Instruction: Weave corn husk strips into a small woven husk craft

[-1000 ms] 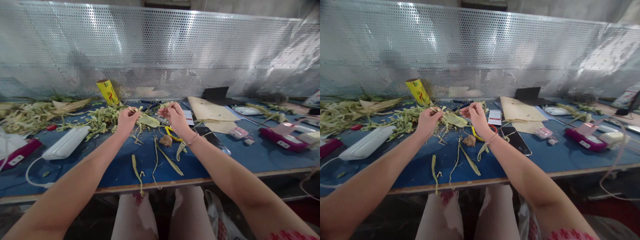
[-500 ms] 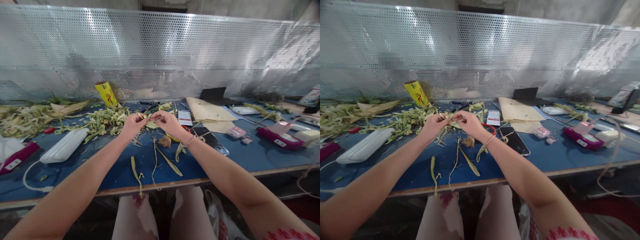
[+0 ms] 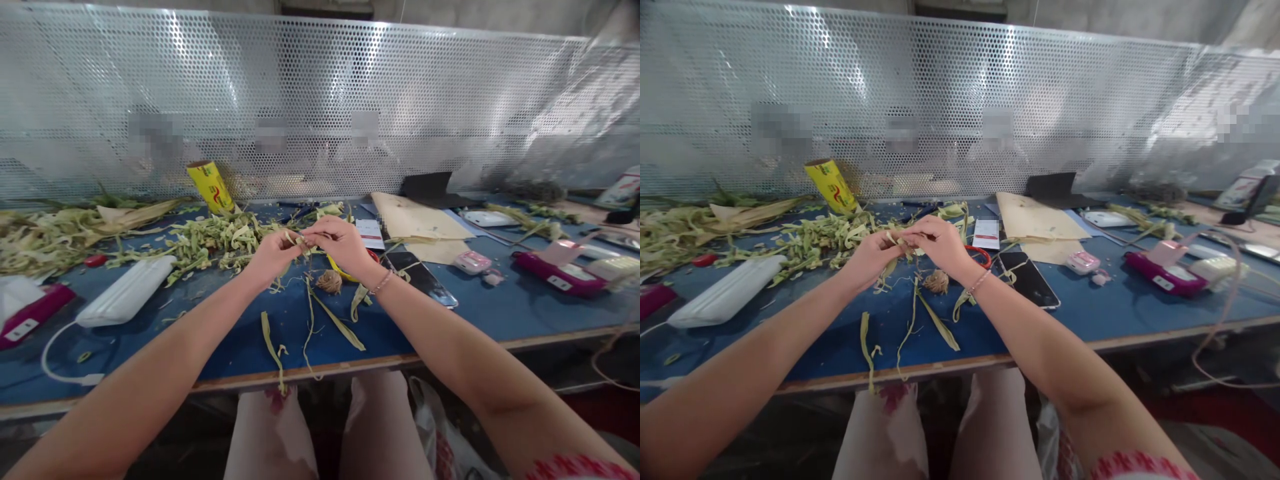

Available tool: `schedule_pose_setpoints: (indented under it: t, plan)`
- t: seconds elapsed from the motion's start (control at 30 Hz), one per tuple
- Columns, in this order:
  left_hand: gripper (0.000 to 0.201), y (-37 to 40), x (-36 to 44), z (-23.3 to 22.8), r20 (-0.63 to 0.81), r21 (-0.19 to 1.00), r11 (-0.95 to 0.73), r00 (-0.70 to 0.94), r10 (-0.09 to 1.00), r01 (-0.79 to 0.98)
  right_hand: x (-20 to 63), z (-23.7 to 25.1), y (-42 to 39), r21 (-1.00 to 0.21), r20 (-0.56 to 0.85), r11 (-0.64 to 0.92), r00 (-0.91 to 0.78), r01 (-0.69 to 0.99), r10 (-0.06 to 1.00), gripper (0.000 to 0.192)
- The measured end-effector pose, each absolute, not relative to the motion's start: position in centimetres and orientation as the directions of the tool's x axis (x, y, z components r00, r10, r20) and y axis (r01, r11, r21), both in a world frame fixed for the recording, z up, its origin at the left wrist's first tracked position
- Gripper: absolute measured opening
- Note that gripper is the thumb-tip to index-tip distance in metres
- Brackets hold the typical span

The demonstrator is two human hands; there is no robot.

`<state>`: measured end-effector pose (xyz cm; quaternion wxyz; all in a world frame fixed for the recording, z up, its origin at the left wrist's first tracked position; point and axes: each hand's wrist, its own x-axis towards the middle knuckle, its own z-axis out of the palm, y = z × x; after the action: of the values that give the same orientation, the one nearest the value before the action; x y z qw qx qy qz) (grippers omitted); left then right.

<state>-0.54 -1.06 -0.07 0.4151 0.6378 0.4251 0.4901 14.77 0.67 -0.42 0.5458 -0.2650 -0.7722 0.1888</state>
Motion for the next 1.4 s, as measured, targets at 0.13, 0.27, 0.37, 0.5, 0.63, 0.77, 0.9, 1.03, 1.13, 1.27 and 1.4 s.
schedule_pose_setpoints:
  t: [0.13, 0.27, 0.37, 0.5, 0.63, 0.77, 0.9, 1.03, 1.13, 1.27, 1.4]
  plan:
    - [0.015, -1.3, -0.2, -0.1, 0.265, 0.949, -0.295, 0.228, 0.937, 0.108, 14.9, -0.4, 0.6, -0.591, 0.738, 0.763, -0.207, 0.262, 0.643, 0.010]
    - [0.012, -1.2, -0.2, -0.2, 0.259, 0.940, -0.311, 0.297, 0.919, 0.144, 14.8, -0.4, 0.4, -0.650, 0.684, 0.708, -0.196, 0.275, 0.703, 0.010]
    - [0.009, -1.2, -0.4, -0.3, 0.271, 0.913, -0.354, 0.345, 0.899, 0.204, 14.7, -0.4, 0.4, -0.694, 0.634, 0.668, -0.212, 0.268, 0.744, 0.011]
    - [0.012, -1.1, -0.7, -0.5, 0.286, 0.873, -0.393, 0.351, 0.892, 0.288, 14.7, -0.3, 0.7, -0.759, 0.587, 0.622, -0.210, 0.191, 0.782, 0.013]
    - [0.014, -1.0, -0.8, -0.6, 0.365, 0.825, -0.456, 0.301, 0.881, 0.334, 15.0, -0.1, 1.2, -0.835, 0.510, 0.541, -0.230, 0.101, 0.829, 0.017]
    - [0.010, -1.2, -0.8, -0.2, 0.526, 0.675, -0.582, 0.258, 0.810, 0.453, 15.1, -0.1, 1.5, -0.930, 0.356, 0.367, -0.242, 0.001, 0.903, 0.023]
    - [0.009, -1.7, -0.8, 0.2, 0.645, 0.553, -0.689, 0.282, 0.710, 0.469, 14.9, -0.5, 1.6, -0.967, 0.253, 0.236, -0.239, -0.096, 0.937, 0.025]
    - [0.007, -1.8, -0.8, 0.2, 0.675, 0.568, -0.727, 0.287, 0.680, 0.386, 14.4, -0.8, 1.2, -0.961, 0.247, 0.194, -0.301, -0.196, 0.921, 0.025]
    - [0.009, -1.6, -0.8, 0.0, 0.634, 0.659, -0.692, 0.276, 0.722, 0.295, 14.2, -0.9, 0.9, -0.953, 0.277, 0.218, -0.311, -0.212, 0.909, 0.026]
    - [0.013, -1.1, -1.0, -0.5, 0.540, 0.795, -0.564, 0.162, 0.826, 0.223, 14.1, -1.0, 0.9, -0.942, 0.322, 0.272, -0.309, -0.195, 0.895, 0.025]
    - [0.016, -0.9, -1.1, -0.5, 0.519, 0.829, -0.506, 0.011, 0.855, 0.238, 14.3, -0.8, 0.8, -0.932, 0.363, 0.344, -0.290, -0.117, 0.885, 0.024]
